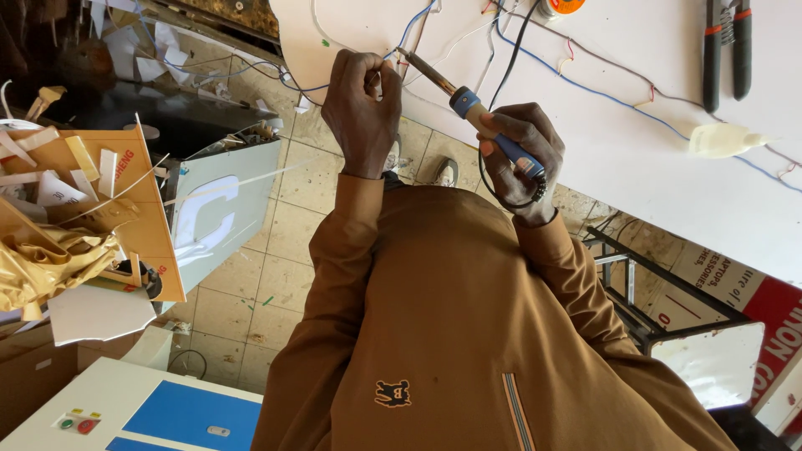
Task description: Soldering electrical wires onto a sign board using a soldering iron.
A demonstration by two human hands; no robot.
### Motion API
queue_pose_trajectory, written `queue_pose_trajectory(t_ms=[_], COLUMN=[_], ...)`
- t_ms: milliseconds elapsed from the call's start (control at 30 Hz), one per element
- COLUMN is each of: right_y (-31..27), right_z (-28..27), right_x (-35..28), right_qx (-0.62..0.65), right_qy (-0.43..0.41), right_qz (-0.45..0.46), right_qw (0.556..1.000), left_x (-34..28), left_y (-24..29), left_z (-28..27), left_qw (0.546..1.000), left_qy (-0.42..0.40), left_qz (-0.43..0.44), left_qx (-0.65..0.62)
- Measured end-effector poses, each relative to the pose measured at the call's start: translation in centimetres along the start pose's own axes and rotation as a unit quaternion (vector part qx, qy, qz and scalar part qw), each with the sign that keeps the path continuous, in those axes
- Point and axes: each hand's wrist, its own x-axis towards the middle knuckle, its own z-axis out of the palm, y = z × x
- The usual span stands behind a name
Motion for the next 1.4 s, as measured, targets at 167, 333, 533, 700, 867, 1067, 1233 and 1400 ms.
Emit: queue_pose_trajectory(t_ms=[167,333,533,700,867,1067,1233,1400], right_y=[0.1,0.0,0.3,0.6,0.7,0.6,0.8,2.5], right_z=[0.0,0.0,-0.1,0.0,-0.1,-0.4,-0.2,-0.1], right_x=[-0.1,-0.1,-0.3,-0.3,-0.5,-0.2,-0.7,-1.1], right_qx=[-0.001,0.013,-0.002,0.007,0.043,0.083,0.147,0.185], right_qy=[0.002,-0.004,-0.002,0.002,0.005,0.028,0.041,0.054], right_qz=[0.004,0.005,0.005,0.003,0.022,0.035,0.100,0.079], right_qw=[1.000,1.000,1.000,1.000,0.999,0.996,0.983,0.978], left_x=[0.2,0.1,0.1,0.2,0.1,0.7,-0.1,-0.4], left_y=[0.1,-0.1,0.3,-0.2,-0.3,0.5,-1.2,-2.1], left_z=[-0.1,0.1,0.1,0.5,0.5,-0.2,0.3,0.5], left_qw=[1.000,0.999,1.000,0.999,0.998,0.998,0.999,0.999], left_qy=[-0.004,-0.004,0.002,0.005,0.001,0.000,-0.026,-0.003], left_qz=[0.016,0.033,0.025,0.029,0.042,0.058,0.016,0.042], left_qx=[-0.008,0.010,0.009,0.037,0.049,0.035,0.045,0.029])
